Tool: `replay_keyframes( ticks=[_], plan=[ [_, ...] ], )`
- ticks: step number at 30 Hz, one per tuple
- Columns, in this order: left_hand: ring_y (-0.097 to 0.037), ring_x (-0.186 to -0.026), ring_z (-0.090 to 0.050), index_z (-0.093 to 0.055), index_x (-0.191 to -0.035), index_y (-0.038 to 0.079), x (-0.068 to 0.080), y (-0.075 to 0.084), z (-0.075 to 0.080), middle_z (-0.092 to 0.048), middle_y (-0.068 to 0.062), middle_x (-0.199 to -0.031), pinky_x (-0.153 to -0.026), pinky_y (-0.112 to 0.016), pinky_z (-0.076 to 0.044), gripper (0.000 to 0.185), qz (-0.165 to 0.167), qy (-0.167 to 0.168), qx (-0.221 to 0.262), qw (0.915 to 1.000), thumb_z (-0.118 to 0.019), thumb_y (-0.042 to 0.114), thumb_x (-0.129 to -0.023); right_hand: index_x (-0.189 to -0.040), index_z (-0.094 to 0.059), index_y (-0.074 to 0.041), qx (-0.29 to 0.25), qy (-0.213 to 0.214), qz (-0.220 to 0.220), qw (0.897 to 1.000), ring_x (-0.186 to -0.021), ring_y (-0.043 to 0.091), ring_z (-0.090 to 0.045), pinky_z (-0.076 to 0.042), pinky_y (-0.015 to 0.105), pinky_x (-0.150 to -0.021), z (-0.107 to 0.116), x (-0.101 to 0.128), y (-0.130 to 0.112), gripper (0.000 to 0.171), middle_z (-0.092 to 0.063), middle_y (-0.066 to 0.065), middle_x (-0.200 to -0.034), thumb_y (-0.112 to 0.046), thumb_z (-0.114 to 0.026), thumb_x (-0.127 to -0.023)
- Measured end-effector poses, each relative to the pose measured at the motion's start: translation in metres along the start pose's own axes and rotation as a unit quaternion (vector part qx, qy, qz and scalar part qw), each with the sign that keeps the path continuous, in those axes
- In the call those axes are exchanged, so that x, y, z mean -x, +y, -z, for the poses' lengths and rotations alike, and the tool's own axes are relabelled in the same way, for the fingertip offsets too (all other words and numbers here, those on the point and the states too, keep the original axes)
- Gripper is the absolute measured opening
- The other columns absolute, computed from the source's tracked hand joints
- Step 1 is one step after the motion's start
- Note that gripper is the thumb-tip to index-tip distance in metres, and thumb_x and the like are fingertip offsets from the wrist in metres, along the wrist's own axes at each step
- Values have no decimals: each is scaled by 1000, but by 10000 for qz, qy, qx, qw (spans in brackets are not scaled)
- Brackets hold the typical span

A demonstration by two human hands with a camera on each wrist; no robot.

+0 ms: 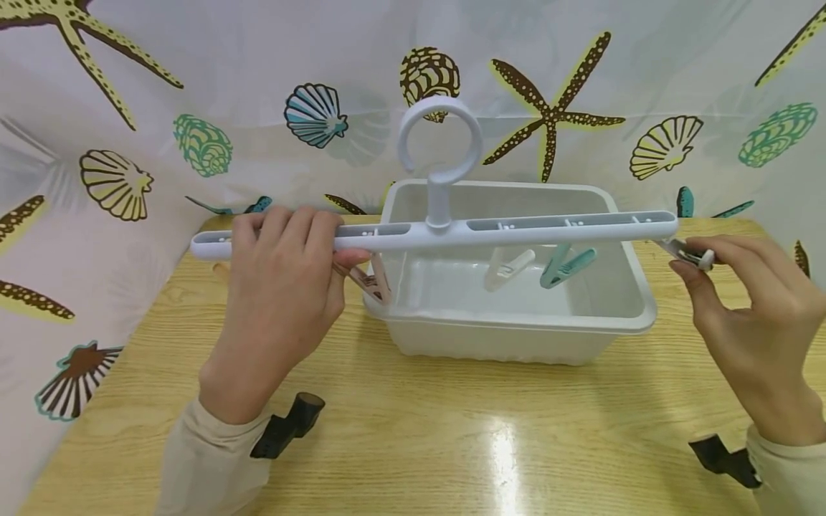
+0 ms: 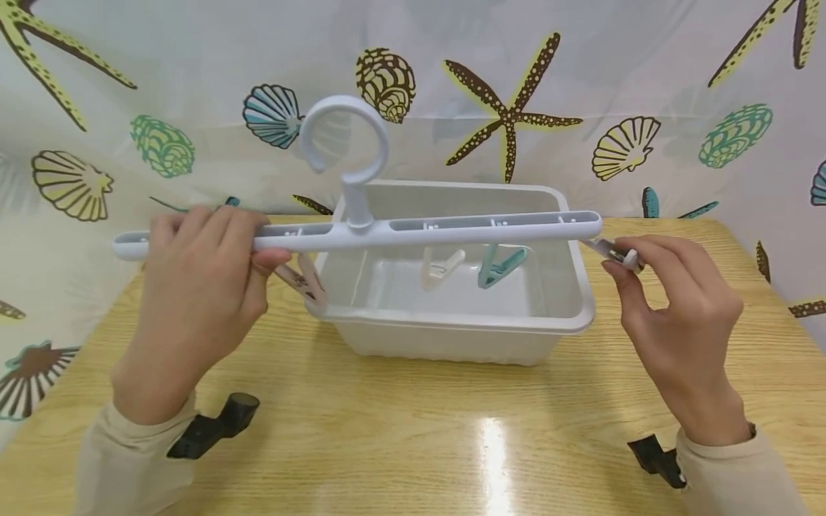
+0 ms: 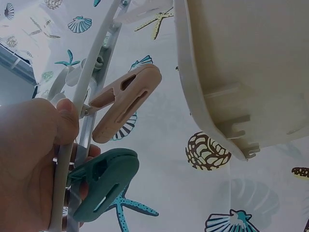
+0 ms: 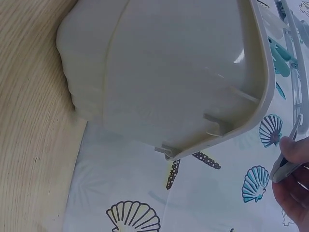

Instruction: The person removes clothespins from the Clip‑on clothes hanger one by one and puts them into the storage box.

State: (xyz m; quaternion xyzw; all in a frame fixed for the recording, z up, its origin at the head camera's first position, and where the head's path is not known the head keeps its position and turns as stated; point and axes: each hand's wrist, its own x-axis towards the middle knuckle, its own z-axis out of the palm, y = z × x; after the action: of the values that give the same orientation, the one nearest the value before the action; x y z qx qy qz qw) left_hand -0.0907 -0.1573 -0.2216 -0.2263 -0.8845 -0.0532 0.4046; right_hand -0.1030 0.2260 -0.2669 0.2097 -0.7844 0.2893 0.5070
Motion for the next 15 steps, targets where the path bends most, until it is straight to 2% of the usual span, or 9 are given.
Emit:
replay_keyframes(
  ticks=[3, 7, 10, 15],
  plan=[
    [-37, -78, -52, -53, -87, -3, 1, -1, 0, -57, -17, -81, -74, -53, -37, 31, 6, -24, 1, 10000, -52, 26, -99, -90, -66, 16, -11, -18, -20, 10000, -71, 39, -55, -38, 10, -85, 0, -1, 0, 32, -65, 31, -87, -16, -70, -89],
    [-37, -78, -52, -53, -89, -4, 1, -1, 0, -57, -17, -82, -75, -53, -36, 32, 12, -13, 6, 10000, -52, 27, -99, -92, -66, 15, 82, -143, 7, 9999, -73, 41, -57, -37, 10, -87, 0, -3, 2, 18, -66, 30, -88, 1, -73, -83],
    [-37, -77, -51, -53, -89, -4, 1, -2, 0, -57, -18, -81, -74, -53, -36, 34, 13, 26, -11, 10000, -52, 28, -99, -91, -66, 15, 170, -138, 24, 9998, -74, 42, -58, -36, 9, -87, 1, -3, 4, 17, -65, 30, -88, 12, -74, -76],
    [-37, -74, -50, -53, -88, -3, 0, -3, 2, -56, -17, -79, -73, -53, -36, 33, -1, 69, -20, 10000, -52, 27, -99, -91, -66, 15, 311, -155, 102, 9993, -79, 45, -57, -34, 11, -89, 4, -2, 8, 17, -64, 30, -88, 18, -71, -75]
  ],
)
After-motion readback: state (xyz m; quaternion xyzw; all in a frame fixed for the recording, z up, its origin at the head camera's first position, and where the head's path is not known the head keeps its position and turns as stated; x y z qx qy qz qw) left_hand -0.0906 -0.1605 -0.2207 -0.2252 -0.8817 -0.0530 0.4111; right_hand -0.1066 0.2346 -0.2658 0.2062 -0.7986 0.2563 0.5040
